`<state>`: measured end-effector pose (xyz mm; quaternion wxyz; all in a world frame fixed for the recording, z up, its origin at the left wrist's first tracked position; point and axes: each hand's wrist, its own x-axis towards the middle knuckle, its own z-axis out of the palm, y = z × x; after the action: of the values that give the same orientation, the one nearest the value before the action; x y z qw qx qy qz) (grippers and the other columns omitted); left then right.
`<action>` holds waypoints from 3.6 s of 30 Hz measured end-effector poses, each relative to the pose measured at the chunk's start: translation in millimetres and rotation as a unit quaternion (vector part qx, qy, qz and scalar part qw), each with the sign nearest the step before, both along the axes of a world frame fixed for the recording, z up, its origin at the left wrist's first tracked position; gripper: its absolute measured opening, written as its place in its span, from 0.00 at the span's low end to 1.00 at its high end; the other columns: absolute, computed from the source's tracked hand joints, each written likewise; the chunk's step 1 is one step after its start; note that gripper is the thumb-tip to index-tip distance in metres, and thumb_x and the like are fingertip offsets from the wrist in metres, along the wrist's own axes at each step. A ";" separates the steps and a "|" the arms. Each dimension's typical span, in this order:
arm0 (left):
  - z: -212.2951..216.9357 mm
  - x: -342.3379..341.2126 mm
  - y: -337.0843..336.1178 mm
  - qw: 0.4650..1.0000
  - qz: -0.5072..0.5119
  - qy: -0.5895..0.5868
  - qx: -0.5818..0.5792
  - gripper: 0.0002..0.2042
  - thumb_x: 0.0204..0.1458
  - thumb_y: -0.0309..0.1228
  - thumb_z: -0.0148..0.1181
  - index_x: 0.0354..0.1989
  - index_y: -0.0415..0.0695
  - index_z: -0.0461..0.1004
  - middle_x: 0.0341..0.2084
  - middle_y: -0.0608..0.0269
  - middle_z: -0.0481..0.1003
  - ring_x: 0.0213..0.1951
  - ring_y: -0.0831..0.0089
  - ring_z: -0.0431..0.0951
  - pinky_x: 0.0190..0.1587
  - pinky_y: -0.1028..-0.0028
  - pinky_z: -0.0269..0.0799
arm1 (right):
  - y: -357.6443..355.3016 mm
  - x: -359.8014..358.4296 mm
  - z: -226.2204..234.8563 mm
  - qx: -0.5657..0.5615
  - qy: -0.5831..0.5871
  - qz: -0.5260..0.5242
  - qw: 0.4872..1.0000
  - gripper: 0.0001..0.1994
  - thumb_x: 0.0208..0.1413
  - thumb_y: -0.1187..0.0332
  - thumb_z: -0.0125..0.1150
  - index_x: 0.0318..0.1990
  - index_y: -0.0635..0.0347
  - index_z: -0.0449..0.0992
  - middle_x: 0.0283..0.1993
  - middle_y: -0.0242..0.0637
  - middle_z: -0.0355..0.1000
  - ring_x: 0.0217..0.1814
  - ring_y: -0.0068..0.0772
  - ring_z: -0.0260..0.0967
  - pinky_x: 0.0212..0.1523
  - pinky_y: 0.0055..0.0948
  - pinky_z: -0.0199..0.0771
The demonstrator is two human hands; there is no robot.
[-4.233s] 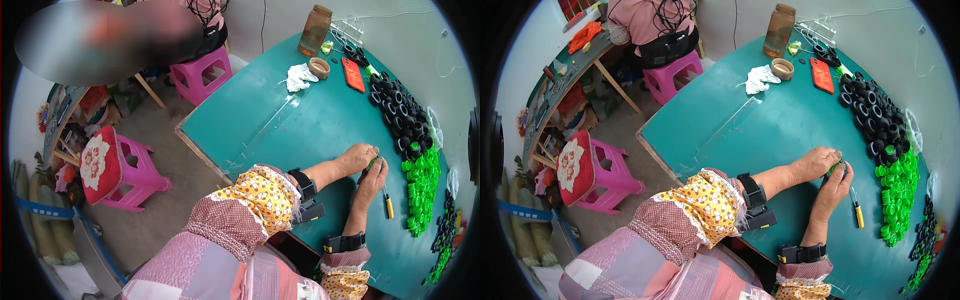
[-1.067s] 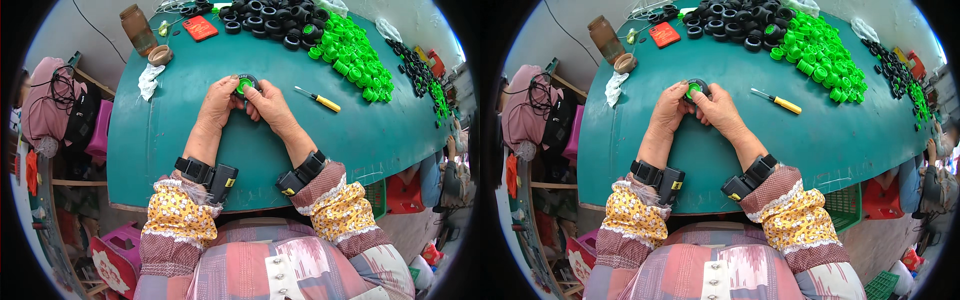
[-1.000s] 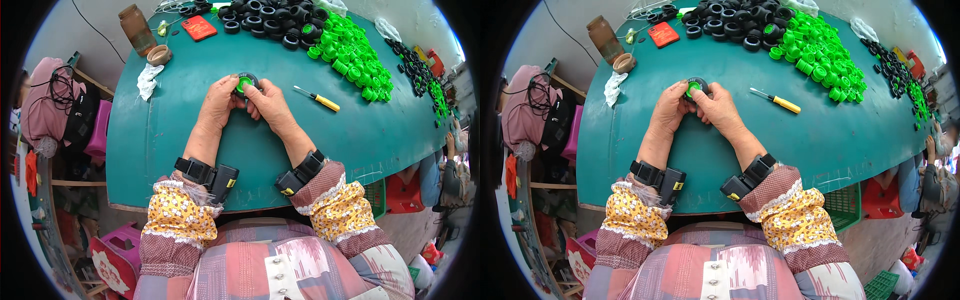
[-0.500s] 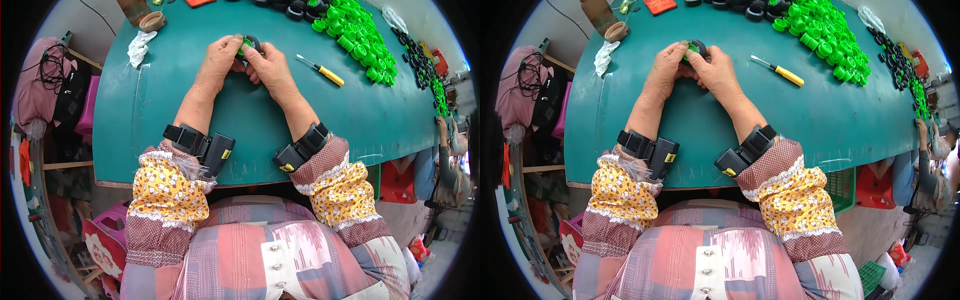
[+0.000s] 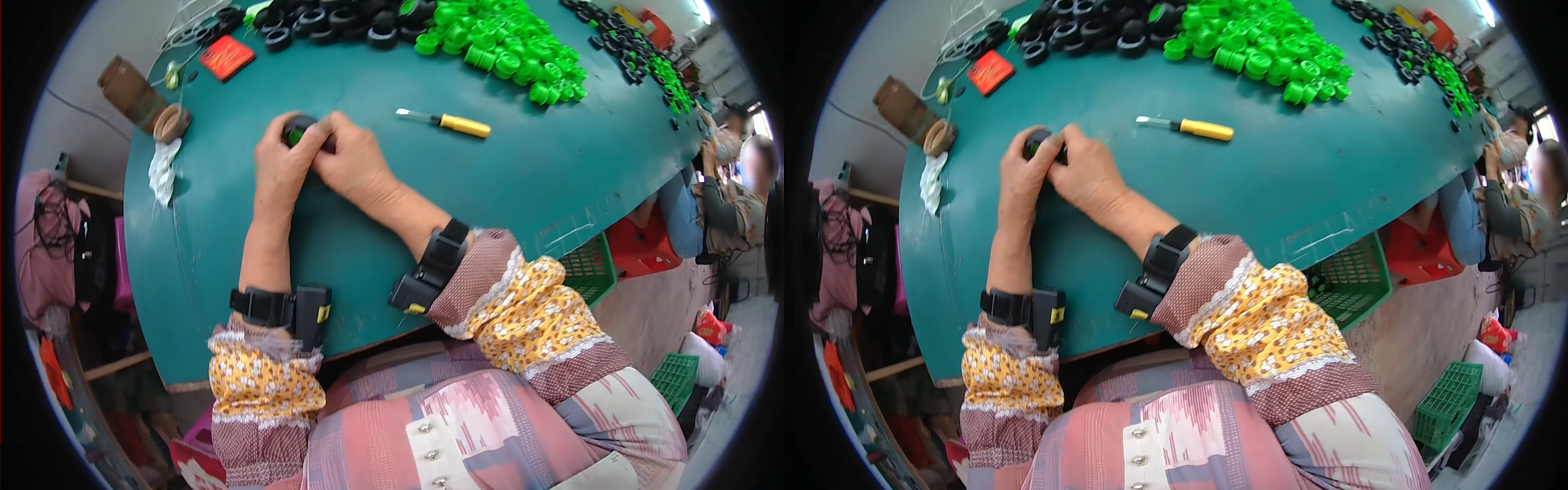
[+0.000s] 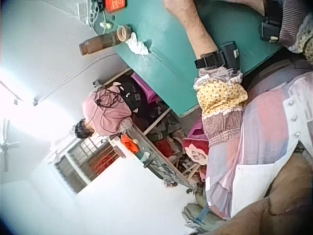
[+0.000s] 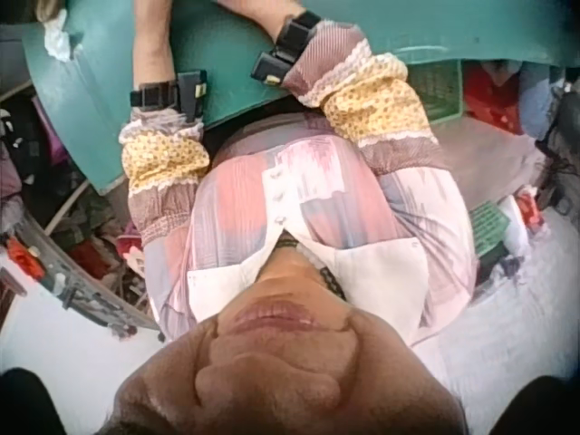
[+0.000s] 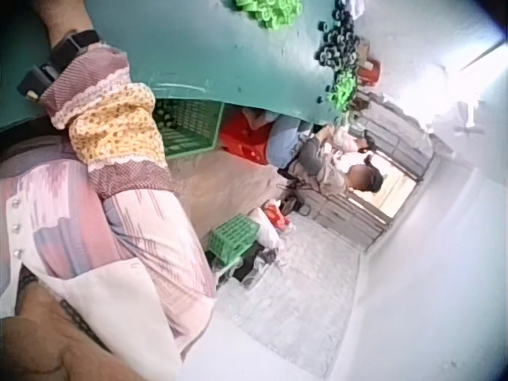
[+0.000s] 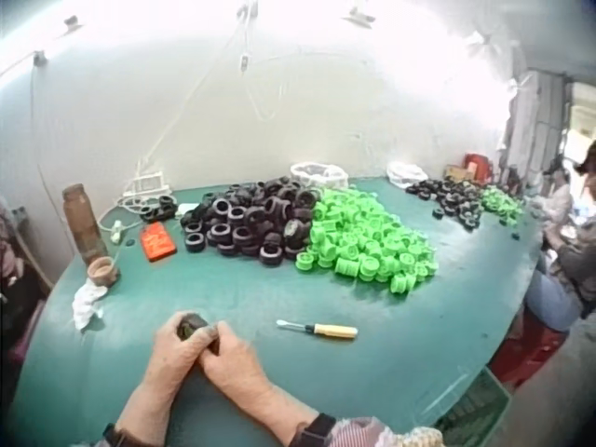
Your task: Manually assembling a rubber tire onto a plastic wheel hub for a toy.
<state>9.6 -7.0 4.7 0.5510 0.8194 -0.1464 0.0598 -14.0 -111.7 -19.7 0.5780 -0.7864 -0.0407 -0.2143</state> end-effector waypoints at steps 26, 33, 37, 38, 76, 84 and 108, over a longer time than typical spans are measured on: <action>13.1 2.5 0.4 0.960 0.085 0.169 -0.209 0.18 0.43 0.34 0.54 0.41 0.37 0.69 0.28 0.66 0.69 0.29 0.80 0.68 0.31 0.80 0.65 | -141.9 -15.1 40.1 -0.453 0.081 -0.019 0.887 0.12 0.38 0.74 0.52 0.35 0.62 0.70 0.39 0.46 0.65 0.45 0.44 0.60 0.43 0.37 0.64; 7.7 -1.4 3.9 0.959 0.076 0.171 -0.211 0.17 0.45 0.34 0.54 0.43 0.38 0.69 0.30 0.65 0.69 0.31 0.80 0.68 0.32 0.81 0.65 | -136.9 4.3 32.9 -0.373 -0.039 -0.022 0.927 0.07 0.41 0.77 0.48 0.31 0.62 0.69 0.29 0.42 0.66 0.33 0.47 0.64 0.33 0.38 0.65; -2.3 5.2 -0.7 0.964 0.066 0.166 -0.199 0.16 0.46 0.34 0.53 0.43 0.39 0.69 0.31 0.66 0.69 0.32 0.80 0.69 0.31 0.81 0.65 | -94.2 15.0 97.8 -0.198 -0.193 0.077 0.958 0.10 0.45 0.78 0.54 0.38 0.64 0.72 0.32 0.41 0.72 0.31 0.33 0.70 0.32 0.25 0.69; -1.9 5.5 0.1 0.962 0.061 0.161 -0.211 0.16 0.46 0.34 0.53 0.43 0.39 0.69 0.31 0.66 0.70 0.32 0.80 0.69 0.31 0.81 0.65 | -78.6 15.9 113.5 -0.127 -0.281 0.101 0.946 0.09 0.45 0.78 0.55 0.37 0.65 0.73 0.31 0.40 0.72 0.29 0.30 0.70 0.28 0.22 0.68; -126.3 -31.9 -31.8 0.942 -0.166 0.187 -0.223 0.21 0.52 0.39 0.50 0.51 0.39 0.60 0.46 0.58 0.64 0.45 0.69 0.67 0.48 0.70 0.64 | -110.3 -65.9 56.7 -0.228 -0.327 0.025 0.917 0.07 0.37 0.75 0.54 0.27 0.57 0.73 0.23 0.35 0.69 0.26 0.33 0.68 0.25 0.26 0.67; -136.4 -44.2 -30.9 0.928 -0.197 0.244 -0.203 0.22 0.52 0.39 0.50 0.52 0.39 0.59 0.47 0.57 0.63 0.46 0.68 0.66 0.50 0.69 0.63 | -114.2 -83.6 38.0 -0.210 -0.297 0.009 0.931 0.06 0.37 0.74 0.54 0.27 0.56 0.74 0.23 0.34 0.69 0.26 0.33 0.68 0.24 0.27 0.67; -108.4 -8.3 -6.1 0.925 -0.224 0.242 -0.187 0.24 0.53 0.39 0.49 0.54 0.38 0.55 0.53 0.54 0.58 0.51 0.65 0.63 0.54 0.66 0.60 | -92.5 -55.2 42.1 -0.166 -0.365 0.048 0.915 0.06 0.37 0.72 0.55 0.27 0.55 0.74 0.23 0.33 0.69 0.26 0.33 0.69 0.24 0.27 0.67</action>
<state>1.3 -13.1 -103.6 0.7117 0.6369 -0.1747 -0.2392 -69.1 -204.3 22.4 0.3932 -0.7355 -0.3213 -0.4486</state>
